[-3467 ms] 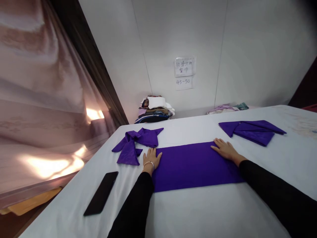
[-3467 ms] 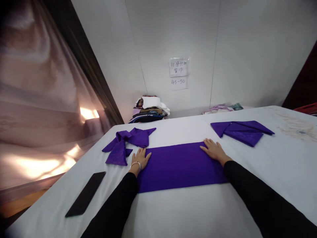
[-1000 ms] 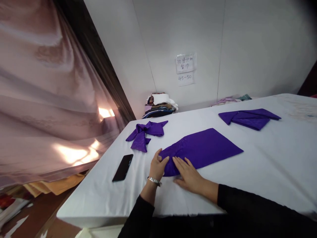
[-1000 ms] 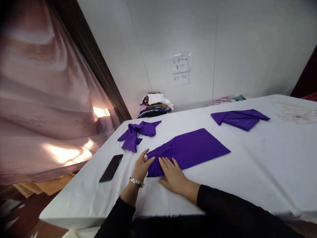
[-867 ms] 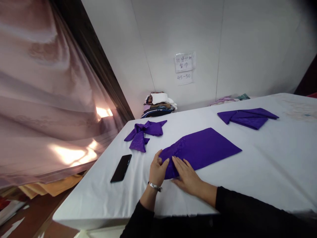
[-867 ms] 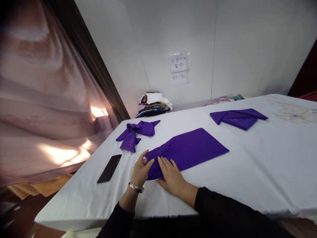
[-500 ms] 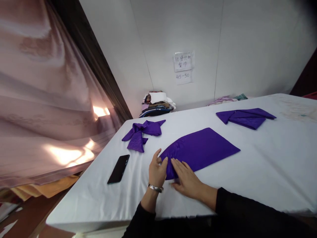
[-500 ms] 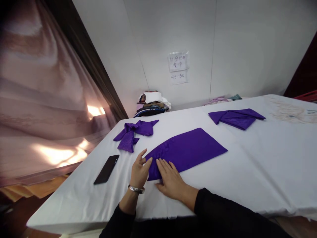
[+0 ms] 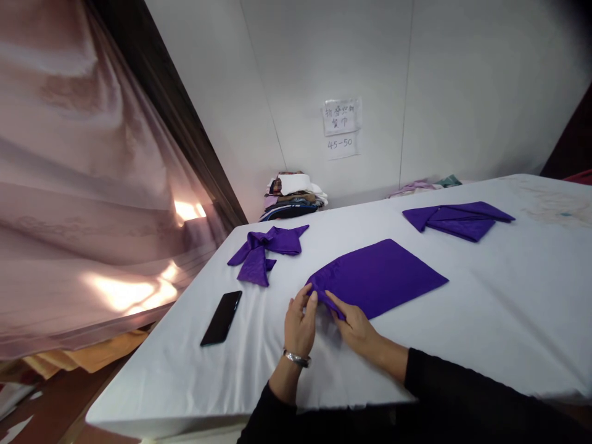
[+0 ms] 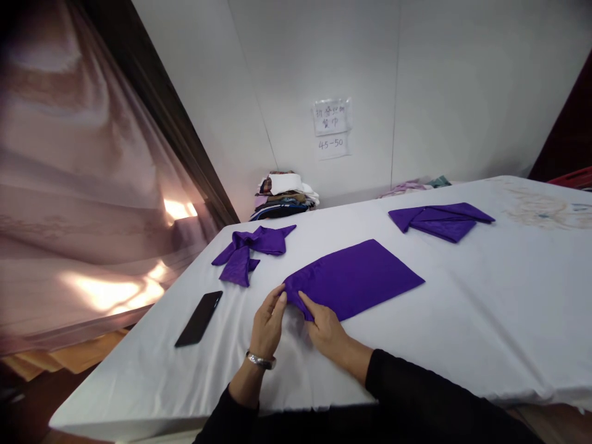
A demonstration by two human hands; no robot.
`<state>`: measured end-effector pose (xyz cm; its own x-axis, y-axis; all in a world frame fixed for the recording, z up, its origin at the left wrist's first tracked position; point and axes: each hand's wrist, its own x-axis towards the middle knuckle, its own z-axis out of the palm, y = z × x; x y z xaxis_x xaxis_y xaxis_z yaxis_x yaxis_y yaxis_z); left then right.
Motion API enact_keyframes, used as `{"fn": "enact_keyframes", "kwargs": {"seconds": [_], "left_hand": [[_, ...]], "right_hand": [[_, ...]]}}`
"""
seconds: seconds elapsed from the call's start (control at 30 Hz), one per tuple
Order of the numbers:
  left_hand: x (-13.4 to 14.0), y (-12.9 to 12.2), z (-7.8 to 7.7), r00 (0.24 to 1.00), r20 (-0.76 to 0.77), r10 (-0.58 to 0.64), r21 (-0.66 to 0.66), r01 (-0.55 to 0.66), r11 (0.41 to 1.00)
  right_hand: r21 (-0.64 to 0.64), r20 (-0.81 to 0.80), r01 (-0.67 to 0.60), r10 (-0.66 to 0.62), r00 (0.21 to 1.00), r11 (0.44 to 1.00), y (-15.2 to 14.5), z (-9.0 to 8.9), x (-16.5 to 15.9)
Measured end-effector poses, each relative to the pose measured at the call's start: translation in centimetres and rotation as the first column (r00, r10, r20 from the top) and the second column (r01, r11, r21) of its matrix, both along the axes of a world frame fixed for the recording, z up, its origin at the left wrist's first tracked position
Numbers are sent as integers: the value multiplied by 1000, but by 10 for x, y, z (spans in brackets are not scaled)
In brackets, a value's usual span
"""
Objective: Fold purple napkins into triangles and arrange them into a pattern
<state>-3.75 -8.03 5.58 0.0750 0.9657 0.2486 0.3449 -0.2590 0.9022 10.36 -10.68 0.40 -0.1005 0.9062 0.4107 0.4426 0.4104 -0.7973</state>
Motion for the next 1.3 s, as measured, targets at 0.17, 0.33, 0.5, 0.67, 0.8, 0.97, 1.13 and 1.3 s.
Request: {"fn": "enact_keyframes", "kwargs": {"seconds": [0.17,0.33,0.5,0.67,0.8,0.97,1.13,1.3], "left_hand": [[-11,11,-21,997,57,50,-133,-42,990],[-22,18,-19,967,178,180,-248,-133,960],[-18,21,7,984,69,163,2,-164,986],[22,41,38,970,241,-20,-38,31,999],[55,57,68,952,272,-139,123,109,986],[83,50,53,975,-14,-221,370,210,905],[94,38,-18,859,-377,-347,274,461,844],[92,56,-47,808,-530,-255,207,416,886]], "right_hand": [[-28,-51,-123,121,991,992,-9,9,-1],[-97,-63,-261,256,965,960,-23,20,-2],[-203,-211,-294,252,945,934,-30,30,2],[-321,-460,-218,50,887,922,-22,48,33],[-445,-701,-101,-276,657,890,0,62,92],[-601,-729,81,-587,353,795,25,50,171],[-697,-675,48,-677,293,716,22,10,205],[-648,-687,27,-600,411,761,19,-4,212]]}}
